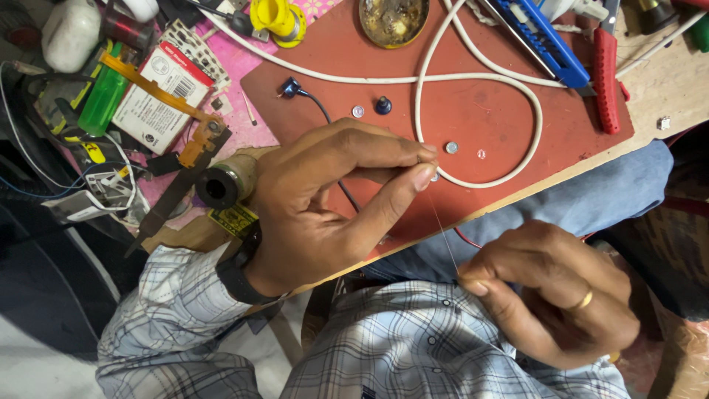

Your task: The person holds a white cable and repeatedly twists and adjusts its exposed end with both hands. The person occasionally picks up a small metallic component from the workbench and places it near the cable end, then continues twisting the cable.

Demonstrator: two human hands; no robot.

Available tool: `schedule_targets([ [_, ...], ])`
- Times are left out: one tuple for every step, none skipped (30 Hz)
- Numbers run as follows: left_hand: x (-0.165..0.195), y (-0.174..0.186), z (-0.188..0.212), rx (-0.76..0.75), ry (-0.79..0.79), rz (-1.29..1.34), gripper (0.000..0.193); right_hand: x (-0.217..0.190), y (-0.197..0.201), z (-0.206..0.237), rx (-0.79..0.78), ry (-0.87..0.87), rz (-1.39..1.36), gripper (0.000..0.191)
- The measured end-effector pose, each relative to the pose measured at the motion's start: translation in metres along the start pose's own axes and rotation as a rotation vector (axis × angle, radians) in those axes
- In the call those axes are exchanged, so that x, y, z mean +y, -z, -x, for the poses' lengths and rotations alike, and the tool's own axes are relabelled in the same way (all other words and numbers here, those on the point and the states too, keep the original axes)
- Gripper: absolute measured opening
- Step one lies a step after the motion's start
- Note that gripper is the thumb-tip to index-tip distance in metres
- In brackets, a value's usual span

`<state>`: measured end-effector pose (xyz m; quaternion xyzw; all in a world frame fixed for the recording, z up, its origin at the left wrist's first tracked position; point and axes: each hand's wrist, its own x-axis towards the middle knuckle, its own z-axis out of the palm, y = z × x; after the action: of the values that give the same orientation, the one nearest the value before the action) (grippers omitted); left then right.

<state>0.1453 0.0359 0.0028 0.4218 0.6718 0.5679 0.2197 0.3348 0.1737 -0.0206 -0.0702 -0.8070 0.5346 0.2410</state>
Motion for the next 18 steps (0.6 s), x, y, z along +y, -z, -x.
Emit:
schedule_targets([
  [0.000, 0.000, 0.000, -0.001, 0.006, 0.009, 0.017, 0.001, 0.001, 0.001, -0.006, 0.014, -0.027, 0.016],
  [0.000, 0.000, 0.000, -0.001, 0.013, 0.019, 0.017, 0.001, 0.003, 0.001, -0.012, 0.028, -0.054, 0.015],
  [0.000, 0.000, 0.001, -0.001, 0.023, 0.031, 0.016, 0.000, 0.007, 0.002, -0.046, 0.025, -0.053, 0.014],
  [0.000, 0.000, 0.001, -0.001, 0.030, 0.037, 0.016, -0.001, 0.011, 0.004, -0.080, 0.022, -0.051, 0.013],
  [0.001, 0.000, 0.001, -0.001, 0.037, 0.044, 0.016, -0.002, 0.015, 0.005, -0.113, 0.018, -0.050, 0.012],
  [0.001, 0.000, 0.001, 0.000, 0.041, 0.045, 0.016, -0.001, 0.017, 0.005, -0.105, 0.014, -0.040, 0.013],
  [0.001, 0.000, 0.001, -0.002, 0.041, 0.045, 0.016, 0.000, 0.019, 0.005, -0.095, 0.012, -0.031, 0.013],
  [0.000, 0.000, 0.001, -0.003, 0.040, 0.044, 0.016, 0.001, 0.019, 0.005, -0.085, 0.008, -0.021, 0.014],
  [0.000, 0.001, 0.001, -0.005, 0.038, 0.044, 0.016, 0.002, 0.019, 0.005, -0.051, -0.019, -0.013, 0.014],
  [0.000, 0.001, 0.001, -0.007, 0.039, 0.045, 0.016, 0.004, 0.018, 0.003, -0.015, -0.046, -0.004, 0.015],
  [0.000, 0.001, 0.002, -0.009, 0.039, 0.046, 0.016, 0.005, 0.017, 0.002, 0.022, -0.073, 0.005, 0.016],
  [0.000, 0.001, 0.002, -0.009, 0.042, 0.048, 0.016, 0.005, 0.015, 0.000, 0.065, -0.116, 0.014, 0.014],
  [0.000, 0.001, 0.003, -0.009, 0.046, 0.048, 0.015, 0.005, 0.013, -0.003, 0.107, -0.159, 0.022, 0.013],
  [0.000, 0.001, 0.004, -0.009, 0.050, 0.047, 0.015, 0.004, 0.010, -0.005, 0.152, -0.218, 0.041, 0.012],
  [0.000, 0.001, 0.004, -0.009, 0.054, 0.045, 0.015, 0.003, 0.007, -0.007, 0.197, -0.279, 0.057, 0.012],
  [-0.001, 0.001, 0.004, -0.009, 0.054, 0.047, 0.014, 0.002, 0.004, -0.010, 0.242, -0.354, 0.083, 0.013],
  [-0.001, 0.001, 0.004, -0.009, 0.055, 0.049, 0.013, 0.003, 0.003, -0.013, 0.255, -0.368, 0.093, 0.013],
  [-0.001, 0.002, 0.004, -0.011, 0.053, 0.057, 0.012, 0.005, 0.002, -0.016, 0.268, -0.381, 0.103, 0.014],
])
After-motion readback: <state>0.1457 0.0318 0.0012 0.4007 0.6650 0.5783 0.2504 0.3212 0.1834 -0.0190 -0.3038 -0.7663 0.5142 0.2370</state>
